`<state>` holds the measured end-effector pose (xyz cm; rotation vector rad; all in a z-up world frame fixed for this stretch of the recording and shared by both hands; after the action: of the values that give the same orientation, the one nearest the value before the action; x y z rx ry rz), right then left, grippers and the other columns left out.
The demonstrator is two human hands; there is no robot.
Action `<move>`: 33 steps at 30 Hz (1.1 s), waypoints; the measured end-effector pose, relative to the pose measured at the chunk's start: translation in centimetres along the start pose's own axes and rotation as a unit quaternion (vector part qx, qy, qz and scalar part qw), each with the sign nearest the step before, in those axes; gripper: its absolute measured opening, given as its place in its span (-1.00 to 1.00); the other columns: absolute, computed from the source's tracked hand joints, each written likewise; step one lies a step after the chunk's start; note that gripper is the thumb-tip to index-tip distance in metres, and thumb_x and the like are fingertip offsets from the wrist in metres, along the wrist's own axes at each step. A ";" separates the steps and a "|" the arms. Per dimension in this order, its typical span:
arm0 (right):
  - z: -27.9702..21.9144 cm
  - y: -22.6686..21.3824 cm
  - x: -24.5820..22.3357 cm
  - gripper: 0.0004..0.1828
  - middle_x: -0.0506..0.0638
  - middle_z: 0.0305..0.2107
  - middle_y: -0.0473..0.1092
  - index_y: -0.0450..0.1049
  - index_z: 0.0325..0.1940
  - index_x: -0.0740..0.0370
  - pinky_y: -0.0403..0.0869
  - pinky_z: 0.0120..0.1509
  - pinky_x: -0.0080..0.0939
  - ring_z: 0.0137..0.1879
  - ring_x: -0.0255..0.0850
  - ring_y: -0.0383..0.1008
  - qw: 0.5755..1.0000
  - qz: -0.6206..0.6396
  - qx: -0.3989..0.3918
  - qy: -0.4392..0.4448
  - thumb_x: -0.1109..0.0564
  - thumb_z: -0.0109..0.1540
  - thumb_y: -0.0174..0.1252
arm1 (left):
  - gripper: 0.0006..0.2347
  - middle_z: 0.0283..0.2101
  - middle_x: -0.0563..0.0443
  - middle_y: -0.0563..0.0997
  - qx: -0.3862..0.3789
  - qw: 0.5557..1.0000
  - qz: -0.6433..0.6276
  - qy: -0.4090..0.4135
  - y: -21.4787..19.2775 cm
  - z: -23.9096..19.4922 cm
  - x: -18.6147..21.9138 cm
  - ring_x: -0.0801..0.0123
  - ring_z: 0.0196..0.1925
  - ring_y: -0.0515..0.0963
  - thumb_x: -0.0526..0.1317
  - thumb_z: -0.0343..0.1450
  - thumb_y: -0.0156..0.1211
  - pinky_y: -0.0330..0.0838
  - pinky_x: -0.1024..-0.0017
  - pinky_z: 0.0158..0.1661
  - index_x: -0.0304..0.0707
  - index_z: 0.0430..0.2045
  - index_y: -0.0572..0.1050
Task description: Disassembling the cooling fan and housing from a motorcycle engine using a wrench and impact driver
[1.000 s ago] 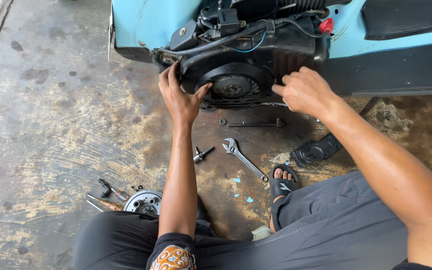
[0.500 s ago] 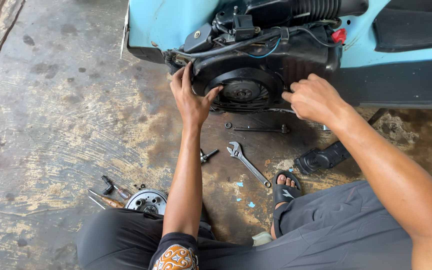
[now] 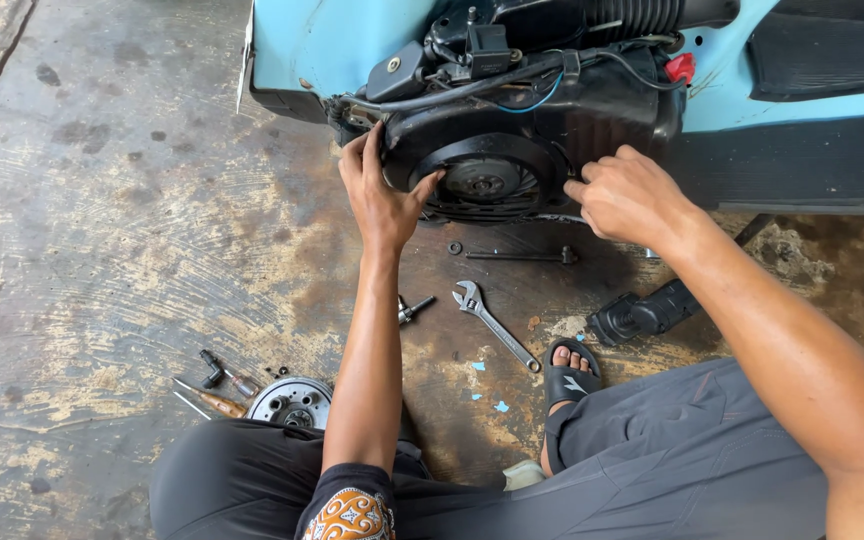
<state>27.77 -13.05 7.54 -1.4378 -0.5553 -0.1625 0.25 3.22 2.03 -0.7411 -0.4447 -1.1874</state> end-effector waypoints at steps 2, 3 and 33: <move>0.1 -0.2 0.0 -0.75 -0.10 -0.47 0.47 0.64 -0.26 -0.07 0.40 -0.01 -0.14 -0.28 -0.19 0.54 1.000 0.003 0.001 0.004 -0.01 0.22 0.02 | -0.13 0.06 -0.02 0.41 -0.001 1.000 0.001 0.001 0.1 0.1 -0.2 0.06 0.02 0.46 -0.06 0.01 0.78 0.38 0.16 0.13 -0.16 0.24 0.39; 0.1 -0.2 0.0 -0.75 -0.11 -0.47 0.47 0.63 -0.28 -0.06 0.40 -0.01 -0.14 -0.29 -0.20 0.54 1.000 -0.001 0.001 0.005 -0.01 0.21 0.01 | -0.12 0.05 -0.03 0.41 0.002 1.000 0.010 0.009 0.1 0.1 -0.1 0.05 0.01 0.46 -0.06 0.01 0.78 0.38 0.16 0.12 -0.17 0.24 0.39; 4.1 -14.1 -1.5 -0.86 -0.01 -0.30 0.43 0.62 -0.07 0.21 0.36 0.00 -0.15 -0.19 -0.11 0.42 0.918 0.179 0.353 0.020 0.18 0.29 0.30 | -0.19 0.14 -0.14 0.42 0.025 0.999 0.019 0.031 -0.2 -0.1 1.9 0.05 0.08 0.47 -0.03 0.16 0.69 0.49 0.21 0.04 -0.20 0.30 0.36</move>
<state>19.36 -11.53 19.61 -0.8007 -0.2602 0.2819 0.65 1.82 3.31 -0.6646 -0.4058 -1.1559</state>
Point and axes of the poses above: each hand's wrist, its own z-axis towards the middle knuckle, its own y-axis out of the palm, x = y × z, the point moved 4 cm from there along z, towards the middle knuckle
